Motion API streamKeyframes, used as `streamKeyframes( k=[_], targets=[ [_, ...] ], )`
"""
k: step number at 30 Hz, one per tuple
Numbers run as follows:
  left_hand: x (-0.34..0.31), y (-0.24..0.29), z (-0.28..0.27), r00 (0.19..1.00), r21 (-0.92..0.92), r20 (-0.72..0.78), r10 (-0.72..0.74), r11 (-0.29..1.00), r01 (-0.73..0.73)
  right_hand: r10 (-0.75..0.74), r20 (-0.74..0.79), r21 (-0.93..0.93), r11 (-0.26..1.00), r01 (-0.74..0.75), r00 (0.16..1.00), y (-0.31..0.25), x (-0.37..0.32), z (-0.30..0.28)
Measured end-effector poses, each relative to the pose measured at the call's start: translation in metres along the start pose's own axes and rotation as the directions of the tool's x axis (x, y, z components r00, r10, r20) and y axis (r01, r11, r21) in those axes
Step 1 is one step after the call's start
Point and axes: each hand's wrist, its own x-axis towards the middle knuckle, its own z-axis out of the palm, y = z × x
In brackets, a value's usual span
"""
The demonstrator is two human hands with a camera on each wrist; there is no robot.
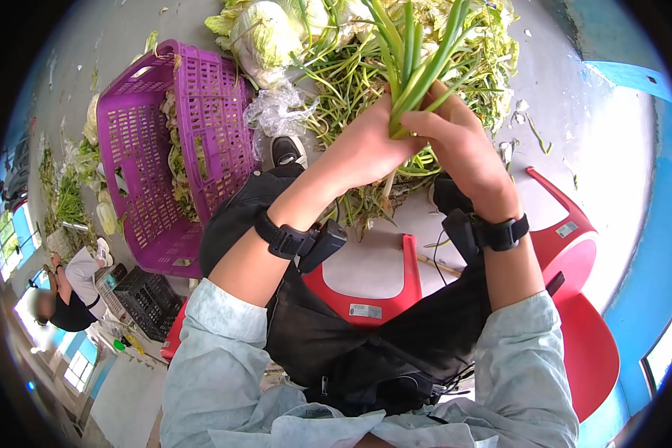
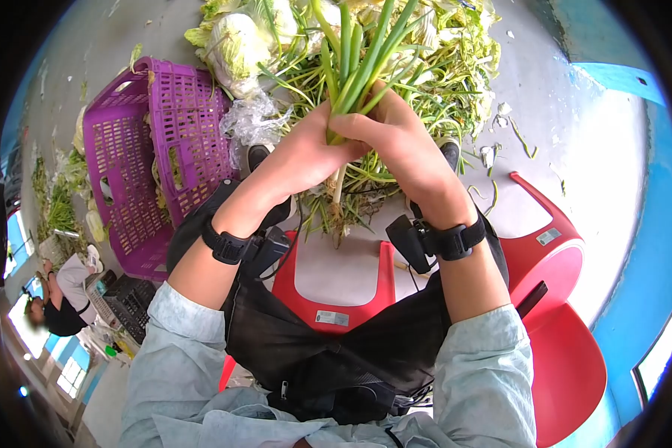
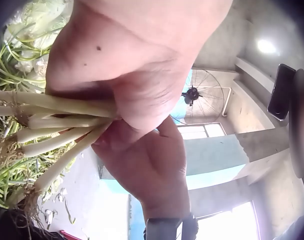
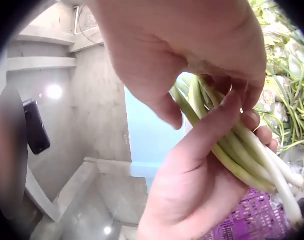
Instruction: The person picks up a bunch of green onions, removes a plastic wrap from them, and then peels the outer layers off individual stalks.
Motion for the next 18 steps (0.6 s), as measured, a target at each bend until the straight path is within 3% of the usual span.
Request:
streamKeyframes(
  k=[2, 4, 9, 12, 16, 18],
  targets=[
    [-0.006, 0.002, 0.003, 0.999, 0.019, 0.015, -0.033, 0.999, 0.033, 0.023, -0.084, -0.112, 0.993, -0.032, 0.996, -0.002, 0.0, 0.006],
    [-0.003, -0.002, 0.001, 0.992, -0.153, 0.103, -0.078, 0.984, 0.094, 0.042, -0.174, -0.156, 0.985, -0.07, 0.984, -0.001, 0.0, 0.006],
    [0.001, -0.004, -0.002, 0.969, -0.553, 0.227, -0.099, 0.806, 0.212, 0.139, -0.117, 0.037, 0.99, -0.136, 0.983, 0.008, 0.009, -0.01],
    [-0.002, -0.004, -0.003, 0.953, -0.59, 0.269, -0.139, 0.758, 0.277, 0.133, -0.093, -0.027, 0.99, -0.136, 0.987, -0.005, 0.002, 0.002],
    [0.0, -0.011, -0.004, 0.96, -0.521, 0.19, -0.208, 0.807, 0.278, 0.085, -0.045, -0.207, 0.974, -0.093, 0.995, 0.009, 0.005, 0.001],
    [0.005, -0.018, -0.005, 0.981, -0.47, 0.092, -0.171, 0.861, 0.195, 0.01, -0.054, -0.39, 0.92, -0.031, 0.998, 0.012, 0.006, 0.001]
  ],
)
